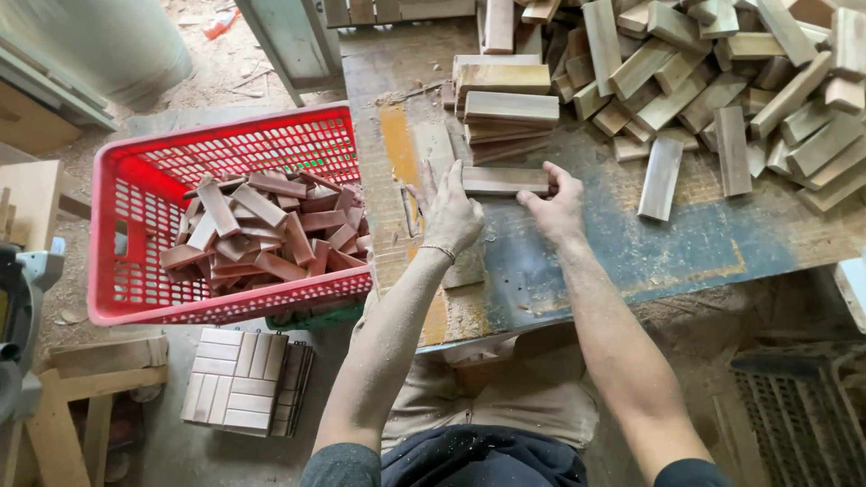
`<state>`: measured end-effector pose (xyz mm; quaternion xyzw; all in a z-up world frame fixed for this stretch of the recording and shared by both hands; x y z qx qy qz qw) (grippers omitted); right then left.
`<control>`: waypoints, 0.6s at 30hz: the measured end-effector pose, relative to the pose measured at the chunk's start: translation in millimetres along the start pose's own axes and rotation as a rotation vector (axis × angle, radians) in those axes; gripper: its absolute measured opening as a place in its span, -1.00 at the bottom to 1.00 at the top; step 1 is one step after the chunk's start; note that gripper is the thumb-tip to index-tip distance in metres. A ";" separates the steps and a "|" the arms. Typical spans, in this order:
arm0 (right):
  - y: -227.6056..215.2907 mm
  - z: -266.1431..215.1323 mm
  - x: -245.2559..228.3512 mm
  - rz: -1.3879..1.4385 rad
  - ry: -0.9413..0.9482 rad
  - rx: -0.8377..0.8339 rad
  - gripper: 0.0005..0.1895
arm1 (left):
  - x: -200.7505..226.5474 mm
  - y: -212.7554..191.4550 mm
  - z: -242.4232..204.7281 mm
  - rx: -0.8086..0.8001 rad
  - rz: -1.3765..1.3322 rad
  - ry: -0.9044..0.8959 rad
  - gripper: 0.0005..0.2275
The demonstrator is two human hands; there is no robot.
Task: The person repeatedly picks up small rectangular wooden blocks from a red basket and pushes them against a stationary router bit on a workbench to smooth the edges. The person handles the blocks by hand, turning them over to process different sides before placing them back into the basket or onto a pile of finished pieces.
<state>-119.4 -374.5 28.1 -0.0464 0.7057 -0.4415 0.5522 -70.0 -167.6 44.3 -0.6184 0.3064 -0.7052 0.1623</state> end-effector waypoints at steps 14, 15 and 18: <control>-26.8 -71.5 -43.5 0.775 -0.063 -0.160 -0.54 | -34.2 -95.6 -64.4 0.051 -1.031 -0.108 -0.36; -25.0 -76.2 -54.0 0.739 -0.150 -0.133 -0.51 | -31.6 -107.3 -67.6 0.010 -1.119 -0.170 -0.22; -19.5 -128.4 -112.5 0.454 -0.432 -0.176 -0.53 | -54.4 -115.4 -87.9 0.030 -1.293 -0.139 -0.40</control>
Point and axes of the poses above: each hand's wrist, its own z-axis towards the middle knuckle, its own y-axis out of the palm, x = y × z, the point moved 4 cm from there along z, towards the middle knuckle, and after that the axes turned 15 degrees about -z, right-handed, at the moved point
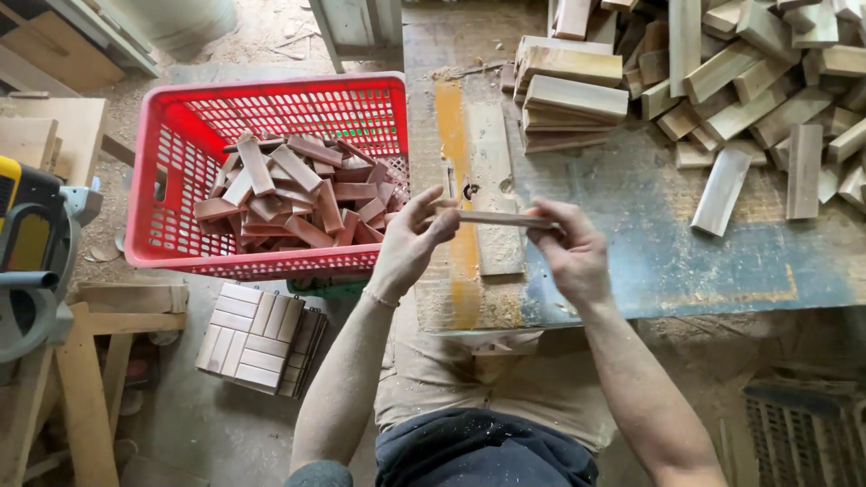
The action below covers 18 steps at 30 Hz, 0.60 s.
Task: The person repeatedly picks up small rectangular wooden blocks from a red basket and pushes them against a stationary router bit on a workbench to smooth the edges. The person handles the blocks by hand, turning them over to process different sides before placing them back into the basket or onto a pile of finished pieces.
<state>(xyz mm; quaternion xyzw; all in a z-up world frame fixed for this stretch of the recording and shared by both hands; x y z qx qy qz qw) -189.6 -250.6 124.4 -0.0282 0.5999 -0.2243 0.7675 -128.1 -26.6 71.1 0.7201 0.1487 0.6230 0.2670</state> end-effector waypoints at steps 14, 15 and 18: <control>111.7 -38.6 -8.7 0.622 0.685 -0.384 -0.63 | 19.6 -40.9 -39.9 -0.070 -0.222 0.328 -0.38; 113.6 -44.1 -9.5 0.599 0.713 -0.411 -0.62 | 22.4 -24.0 -47.0 -0.155 -0.287 0.316 -0.48; 102.7 -27.5 -27.4 0.247 0.577 -0.607 -0.46 | 24.3 -31.9 -26.0 -0.077 -0.119 0.212 -0.53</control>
Point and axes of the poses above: each hand's wrist, its own z-axis towards the middle knuckle, its own y-axis out of the palm, x = y × z, the point moved 4 cm from there along z, towards the middle knuckle, and after that the axes turned 15 degrees about -z, right-handed, at the moved point
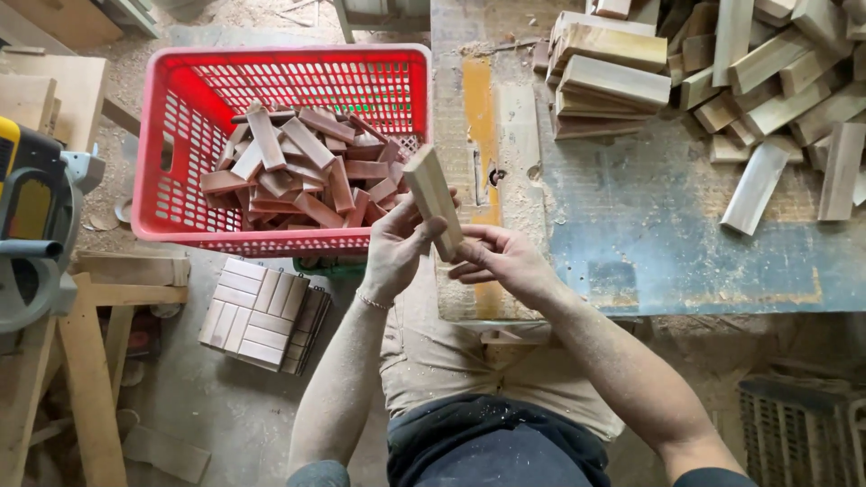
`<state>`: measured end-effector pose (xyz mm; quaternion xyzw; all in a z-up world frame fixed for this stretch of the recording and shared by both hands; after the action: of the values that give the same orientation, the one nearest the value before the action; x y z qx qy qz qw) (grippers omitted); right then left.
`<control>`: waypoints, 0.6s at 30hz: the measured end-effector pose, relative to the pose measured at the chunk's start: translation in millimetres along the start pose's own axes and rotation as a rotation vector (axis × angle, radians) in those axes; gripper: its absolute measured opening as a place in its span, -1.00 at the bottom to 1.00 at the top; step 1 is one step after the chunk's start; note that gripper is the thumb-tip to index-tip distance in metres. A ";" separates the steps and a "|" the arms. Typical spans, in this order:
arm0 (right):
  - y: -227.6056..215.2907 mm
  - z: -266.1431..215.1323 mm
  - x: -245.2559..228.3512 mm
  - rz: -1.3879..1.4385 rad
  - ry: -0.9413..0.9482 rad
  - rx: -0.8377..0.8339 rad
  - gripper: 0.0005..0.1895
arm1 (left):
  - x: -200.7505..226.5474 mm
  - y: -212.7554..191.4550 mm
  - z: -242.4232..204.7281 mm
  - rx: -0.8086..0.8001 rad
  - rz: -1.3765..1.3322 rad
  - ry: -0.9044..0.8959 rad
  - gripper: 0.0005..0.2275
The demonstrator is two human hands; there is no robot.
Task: The person repeatedly picks up small rectangular wooden blocks from a red basket and pushes them against a stationary router bit on a workbench to smooth the edges. The person handles the blocks by hand, turning them over to process different sides before placing them back into the basket or onto a pile of finished pieces.
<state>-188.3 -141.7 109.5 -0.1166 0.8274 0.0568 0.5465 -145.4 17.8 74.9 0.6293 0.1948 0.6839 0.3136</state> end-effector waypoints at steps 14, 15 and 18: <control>-53.4 21.6 15.3 -1.371 -0.534 0.258 -0.35 | -56.0 -33.5 10.9 -0.462 1.420 0.236 -0.57; -45.1 24.1 13.6 -1.486 -0.564 0.272 -0.28 | -54.2 -33.3 11.2 -0.455 1.453 0.262 -0.48; -56.3 43.0 41.1 -1.608 -0.574 0.356 -0.32 | -32.6 -25.5 -1.7 -0.436 1.407 0.157 -0.27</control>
<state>-151.1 -192.0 56.7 -0.5593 0.3209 -0.4493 0.6183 -142.0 14.6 33.8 0.4779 -0.3729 0.7896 -0.0958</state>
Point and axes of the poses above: each hand's wrist, its own z-axis towards the middle knuckle, its own y-axis out of the palm, x = y × z, the point moved 4 cm from there along z, towards the middle knuckle, and after that the axes turned 15 degrees about -z, right-handed, at the moved point
